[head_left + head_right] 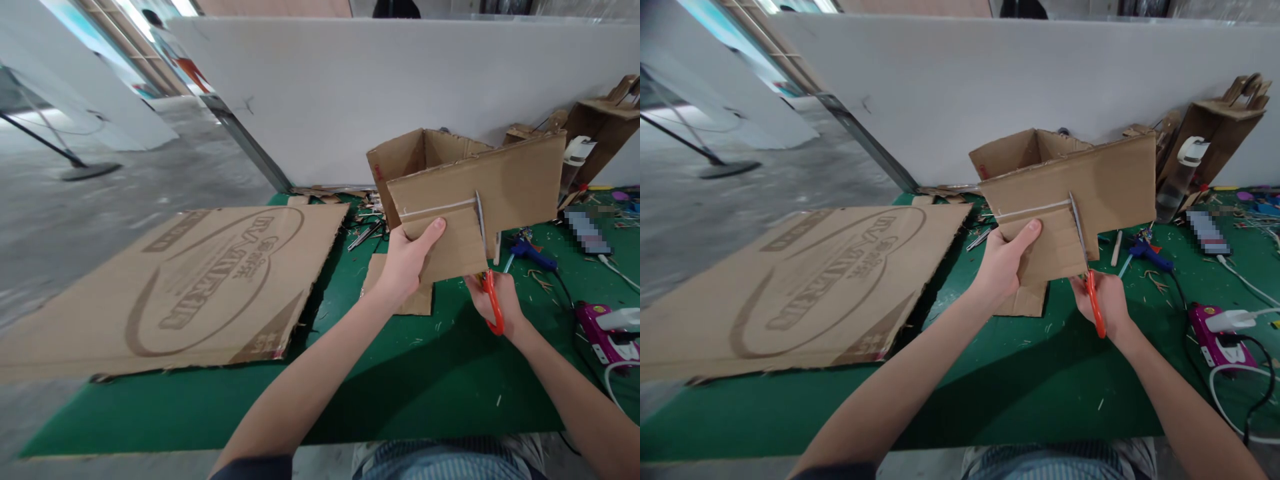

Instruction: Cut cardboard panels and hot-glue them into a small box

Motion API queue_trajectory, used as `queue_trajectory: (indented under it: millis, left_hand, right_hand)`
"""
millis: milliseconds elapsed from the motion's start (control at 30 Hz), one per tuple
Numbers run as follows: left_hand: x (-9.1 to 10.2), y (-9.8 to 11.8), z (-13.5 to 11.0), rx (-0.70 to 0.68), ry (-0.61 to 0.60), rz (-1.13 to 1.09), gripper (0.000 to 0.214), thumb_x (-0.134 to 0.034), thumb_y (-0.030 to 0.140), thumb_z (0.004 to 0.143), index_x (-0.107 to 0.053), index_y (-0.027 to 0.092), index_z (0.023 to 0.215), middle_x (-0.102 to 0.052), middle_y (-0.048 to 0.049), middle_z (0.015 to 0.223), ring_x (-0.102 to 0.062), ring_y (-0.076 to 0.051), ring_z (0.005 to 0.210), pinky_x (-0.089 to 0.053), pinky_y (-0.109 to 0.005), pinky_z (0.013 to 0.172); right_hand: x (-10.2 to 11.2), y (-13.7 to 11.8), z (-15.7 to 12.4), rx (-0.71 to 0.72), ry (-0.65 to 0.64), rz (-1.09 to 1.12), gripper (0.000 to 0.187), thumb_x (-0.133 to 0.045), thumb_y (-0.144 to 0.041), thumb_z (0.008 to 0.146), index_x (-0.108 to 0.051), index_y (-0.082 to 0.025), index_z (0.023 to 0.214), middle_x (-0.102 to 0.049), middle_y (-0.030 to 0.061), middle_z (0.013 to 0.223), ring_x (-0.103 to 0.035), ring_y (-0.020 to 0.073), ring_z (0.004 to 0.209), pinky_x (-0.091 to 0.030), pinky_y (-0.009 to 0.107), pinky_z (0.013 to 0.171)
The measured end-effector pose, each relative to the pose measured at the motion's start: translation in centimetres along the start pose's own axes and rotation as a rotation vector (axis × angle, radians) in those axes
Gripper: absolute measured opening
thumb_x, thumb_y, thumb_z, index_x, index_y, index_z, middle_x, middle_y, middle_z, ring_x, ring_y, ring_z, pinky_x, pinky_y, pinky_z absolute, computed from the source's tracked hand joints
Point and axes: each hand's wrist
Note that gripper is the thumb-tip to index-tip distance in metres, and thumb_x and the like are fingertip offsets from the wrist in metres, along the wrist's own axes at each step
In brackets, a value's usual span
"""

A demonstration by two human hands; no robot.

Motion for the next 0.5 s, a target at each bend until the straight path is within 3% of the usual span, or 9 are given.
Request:
queue_trajectory:
  millis: [233, 367, 500]
  left_hand:
    - [0.3, -0.2, 0.4, 0.035, -0.014, -0.013, 0.043, -0.084, 0.039, 0.067, -0.067, 0.019, 0.102, -0.069, -0.0108, 0.121, -0.063, -0.030, 0.115, -0.056, -0.042, 0.092]
    - [1.2, 0.6, 1.6, -0.187, -0.032, -0.005, 0.039, -0.080, 0.041, 0.072, -0.062, 0.023, 0.102, -0.068, -0.0072, 0.119, -0.064, -0.027, 0.113, -0.055, -0.038, 0.089]
    - [3.0, 2.1, 3.2, -0.329, 0.091, 0.196, 0.046, -0.076, 0.046, 0.076, -0.061, 0.026, 0.114, -0.069, -0.0056, 0.104, -0.067, -0.022, 0.099, -0.055, -0.032, 0.077]
  right_hand:
    - [0.3, 0.4, 0.2, -0.047, 0.027, 0.021, 0.046, -0.049, -0.045, 0.091, -0.038, -0.023, 0.052, -0.045, -0.0002, 0.042, -0.042, 0.0122, 0.040, -0.030, 0.026, 0.046]
    - [0.2, 0.8, 0.2, -0.023, 0.016, 0.021, 0.045, -0.048, -0.044, 0.092, -0.041, -0.023, 0.053, -0.048, 0.0009, 0.044, -0.042, 0.0120, 0.040, -0.030, 0.026, 0.046]
    - [-0.1, 0.7, 0.0, -0.015, -0.035, 0.031, 0.041, -0.047, -0.042, 0.092, -0.044, -0.023, 0.056, -0.051, 0.0019, 0.047, -0.046, 0.0134, 0.041, -0.031, 0.027, 0.047]
Point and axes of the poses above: each hand's wrist, its own z-axis towards the middle knuckle, its own x-axis out of the back of the hand, y = z × x
